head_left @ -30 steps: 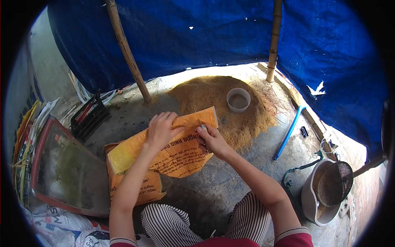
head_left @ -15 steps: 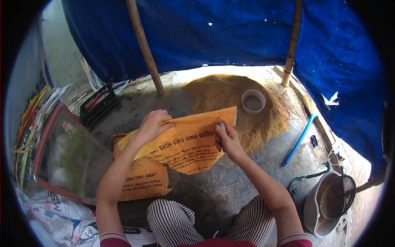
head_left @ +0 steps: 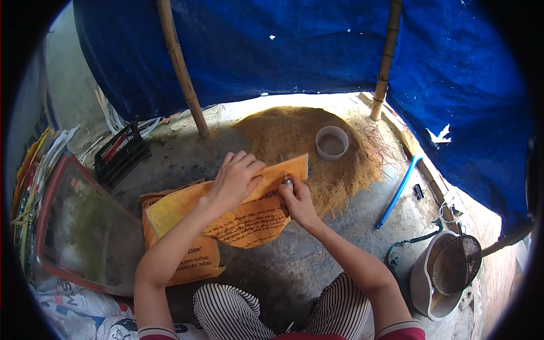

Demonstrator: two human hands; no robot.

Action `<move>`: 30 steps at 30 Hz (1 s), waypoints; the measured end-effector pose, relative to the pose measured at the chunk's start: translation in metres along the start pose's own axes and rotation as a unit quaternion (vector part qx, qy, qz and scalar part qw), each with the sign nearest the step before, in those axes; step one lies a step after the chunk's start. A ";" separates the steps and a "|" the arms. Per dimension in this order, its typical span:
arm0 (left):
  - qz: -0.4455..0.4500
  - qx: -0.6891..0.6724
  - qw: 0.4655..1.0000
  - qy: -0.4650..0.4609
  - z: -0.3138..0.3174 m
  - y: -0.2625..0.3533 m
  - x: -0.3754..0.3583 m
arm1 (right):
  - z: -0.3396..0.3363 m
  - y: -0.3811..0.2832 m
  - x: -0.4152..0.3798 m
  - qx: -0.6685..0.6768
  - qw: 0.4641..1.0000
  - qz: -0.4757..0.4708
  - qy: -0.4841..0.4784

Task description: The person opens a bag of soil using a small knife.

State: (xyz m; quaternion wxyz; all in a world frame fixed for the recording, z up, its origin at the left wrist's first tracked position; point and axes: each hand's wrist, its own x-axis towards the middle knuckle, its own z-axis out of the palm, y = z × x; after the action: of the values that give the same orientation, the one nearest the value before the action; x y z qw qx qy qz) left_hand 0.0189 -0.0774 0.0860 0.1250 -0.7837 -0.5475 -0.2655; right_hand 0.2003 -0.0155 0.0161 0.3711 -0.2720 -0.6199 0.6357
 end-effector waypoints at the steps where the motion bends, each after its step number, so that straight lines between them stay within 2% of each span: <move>1: 0.003 -0.001 1.000 0.004 0.005 0.004 0.000 | -0.002 0.003 -0.002 -0.024 1.000 -0.002 -0.003; 3: 0.136 0.167 0.976 -0.022 0.014 0.012 -0.003 | -0.003 0.003 -0.007 -0.043 0.999 0.005 0.008; 5: 0.161 0.137 0.977 -0.002 0.013 0.018 -0.006 | -0.008 0.014 -0.009 -0.172 0.979 -0.106 0.025; 7: 0.056 -0.012 0.998 0.013 -0.004 0.030 -0.001 | -0.012 0.000 -0.015 -0.196 0.976 -0.086 0.033; 8: -0.022 -0.041 0.998 -0.042 -0.021 0.035 0.010 | -0.014 0.001 -0.015 -0.214 0.974 -0.075 0.025; 9: -0.022 -0.044 0.998 -0.044 -0.021 0.026 0.023 | -0.016 0.002 -0.016 -0.232 0.971 -0.064 0.016; 10: -0.129 -0.184 0.973 -0.047 -0.019 0.012 0.037 | -0.016 0.002 -0.017 -0.232 0.971 -0.064 0.016; 11: -0.233 -0.318 0.918 -0.047 -0.016 -0.001 0.050 | -0.015 0.001 -0.018 -0.222 0.973 -0.062 0.013; 12: -0.234 -0.316 0.918 -0.045 0.000 -0.015 0.060 | -0.014 0.001 -0.018 -0.213 0.975 -0.060 0.010; 14: -0.276 -0.562 0.776 -0.081 0.030 -0.030 0.077 | -0.012 0.000 -0.018 -0.207 0.976 -0.063 0.013; 15: -0.275 -0.561 0.776 -0.084 0.036 -0.027 0.080 | -0.011 0.000 -0.019 -0.200 0.978 -0.063 0.017; 17: -0.281 -0.591 0.711 -0.259 0.046 -0.018 0.087 | -0.010 0.002 -0.018 -0.167 0.984 -0.050 0.027; 18: -0.280 -0.589 0.711 -0.263 0.046 -0.018 0.088 | -0.011 0.003 -0.017 -0.136 0.989 -0.037 0.033; 20: -0.207 -0.591 0.672 -0.395 0.049 -0.023 0.089 | -0.011 0.005 -0.017 -0.126 0.991 -0.038 0.034; 24: -0.154 -0.555 0.692 -0.435 0.048 -0.044 0.085 | -0.006 0.003 -0.016 -0.101 0.993 -0.045 0.029; 26: -0.136 -0.495 0.733 -0.446 0.038 -0.049 0.079 | -0.004 -0.001 -0.017 -0.085 0.996 -0.026 0.022; 27: -0.137 -0.494 0.732 -0.448 0.034 -0.050 0.077 | -0.004 -0.003 -0.018 -0.073 0.997 -0.007 0.018; 29: -0.181 -0.434 0.786 -0.401 0.026 -0.050 0.073 | -0.003 -0.006 -0.019 -0.064 0.998 -0.006 0.018; 30: -0.182 -0.433 0.785 -0.403 0.020 -0.050 0.072 | -0.002 -0.007 -0.020 -0.057 0.998 -0.007 0.017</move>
State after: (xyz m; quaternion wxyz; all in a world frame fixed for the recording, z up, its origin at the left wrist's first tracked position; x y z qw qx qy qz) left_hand -0.0032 0.0077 0.1038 -0.5101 -0.6773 -0.5077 -0.1527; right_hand 0.2144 -0.0305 0.0202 0.3695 -0.2994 -0.6508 0.5918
